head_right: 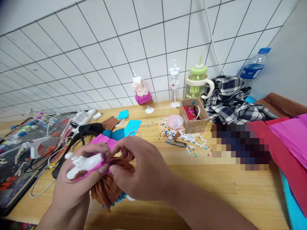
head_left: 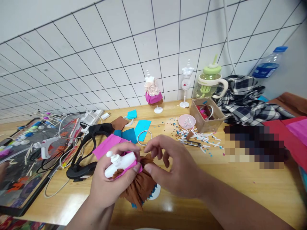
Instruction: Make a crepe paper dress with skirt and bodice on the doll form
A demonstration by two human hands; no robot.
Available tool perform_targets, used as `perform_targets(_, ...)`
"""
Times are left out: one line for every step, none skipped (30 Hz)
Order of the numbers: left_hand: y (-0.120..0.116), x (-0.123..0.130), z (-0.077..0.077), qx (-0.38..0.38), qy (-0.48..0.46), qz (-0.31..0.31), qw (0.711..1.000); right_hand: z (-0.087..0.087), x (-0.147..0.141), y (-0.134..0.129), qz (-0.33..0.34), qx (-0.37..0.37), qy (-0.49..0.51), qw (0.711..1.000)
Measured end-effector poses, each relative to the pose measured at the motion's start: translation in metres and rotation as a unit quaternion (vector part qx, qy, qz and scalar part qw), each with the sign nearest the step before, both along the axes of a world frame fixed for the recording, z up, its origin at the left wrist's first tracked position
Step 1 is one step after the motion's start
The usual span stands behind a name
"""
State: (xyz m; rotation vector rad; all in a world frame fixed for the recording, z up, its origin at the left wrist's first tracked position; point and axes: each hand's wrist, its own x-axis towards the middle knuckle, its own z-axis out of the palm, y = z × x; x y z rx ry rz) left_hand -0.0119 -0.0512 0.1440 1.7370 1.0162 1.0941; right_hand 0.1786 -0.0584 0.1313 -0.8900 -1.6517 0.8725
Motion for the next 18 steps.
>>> perform_targets(-0.001, 0.001, 0.001, 0.004, 0.008, 0.0, 1.0, 0.003, 0.003, -0.001, 0.003, 0.014, 0.01, 1.0)
perform_targets(-0.001, 0.002, 0.002, 0.008, 0.01, -0.006, 1.0, 0.005, 0.006, -0.001, 0.005, 0.025, 0.016, 1.0)
perform_targets(-0.002, 0.003, 0.003, 0.011, 0.007, -0.016, 1.0, 0.006, 0.007, -0.002, 0.008, 0.034, 0.017, 0.999)
perform_targets(-0.002, 0.005, 0.004, 0.013, 0.004, -0.027, 1.0, 0.006, 0.007, -0.002, 0.009, 0.039, 0.015, 0.999)
perform_targets(-0.003, 0.005, 0.004, 0.013, 0.005, -0.035, 0.999, 0.006, 0.006, -0.001, 0.009, 0.041, 0.013, 0.999)
perform_targets(-0.003, 0.006, 0.004, 0.016, 0.008, -0.041, 0.999, 0.006, 0.005, -0.001, 0.009, 0.037, 0.011, 0.999)
perform_targets(-0.003, 0.006, 0.004, 0.019, 0.017, -0.046, 0.999, 0.005, 0.003, 0.0, 0.011, 0.029, 0.011, 0.999)
perform_targets(-0.003, 0.005, 0.004, 0.023, 0.029, -0.051, 0.998, 0.004, 0.002, 0.001, 0.014, 0.016, 0.013, 1.0)
perform_targets(-0.003, 0.004, 0.004, 0.026, 0.043, -0.056, 0.997, 0.003, 0.001, 0.002, 0.016, -0.001, 0.017, 1.0)
perform_targets(-0.004, 0.003, 0.005, 0.03, 0.058, -0.064, 0.996, 0.002, 0.001, 0.003, 0.021, -0.02, 0.023, 0.999)
perform_targets(-0.004, 0.003, 0.006, 0.034, 0.074, -0.072, 0.994, 0.002, 0.001, 0.004, 0.029, -0.04, 0.028, 0.998)
perform_targets(-0.004, 0.002, 0.007, 0.036, 0.088, -0.08, 0.992, 0.002, 0.001, 0.005, 0.036, -0.059, 0.033, 0.997)
perform_targets(-0.004, 0.001, 0.008, 0.039, 0.101, -0.084, 0.991, 0.001, 0.001, 0.006, 0.044, -0.072, 0.04, 0.996)
perform_targets(-0.004, 0.001, 0.009, 0.041, 0.111, -0.085, 0.989, 0.001, 0.002, 0.006, 0.051, -0.077, 0.045, 0.995)
perform_targets(-0.004, 0.002, 0.01, 0.045, 0.118, -0.08, 0.989, 0.0, 0.002, 0.007, 0.056, -0.076, 0.05, 0.994)
perform_targets(-0.004, 0.002, 0.011, 0.048, 0.125, -0.074, 0.988, -0.001, 0.002, 0.007, 0.058, -0.071, 0.056, 0.994)
perform_targets(-0.003, 0.002, 0.011, 0.051, 0.131, -0.068, 0.988, -0.001, 0.002, 0.007, 0.057, -0.066, 0.063, 0.994)
perform_targets(-0.004, 0.003, 0.011, 0.053, 0.138, -0.063, 0.987, -0.002, 0.002, 0.008, 0.054, -0.065, 0.069, 0.994)
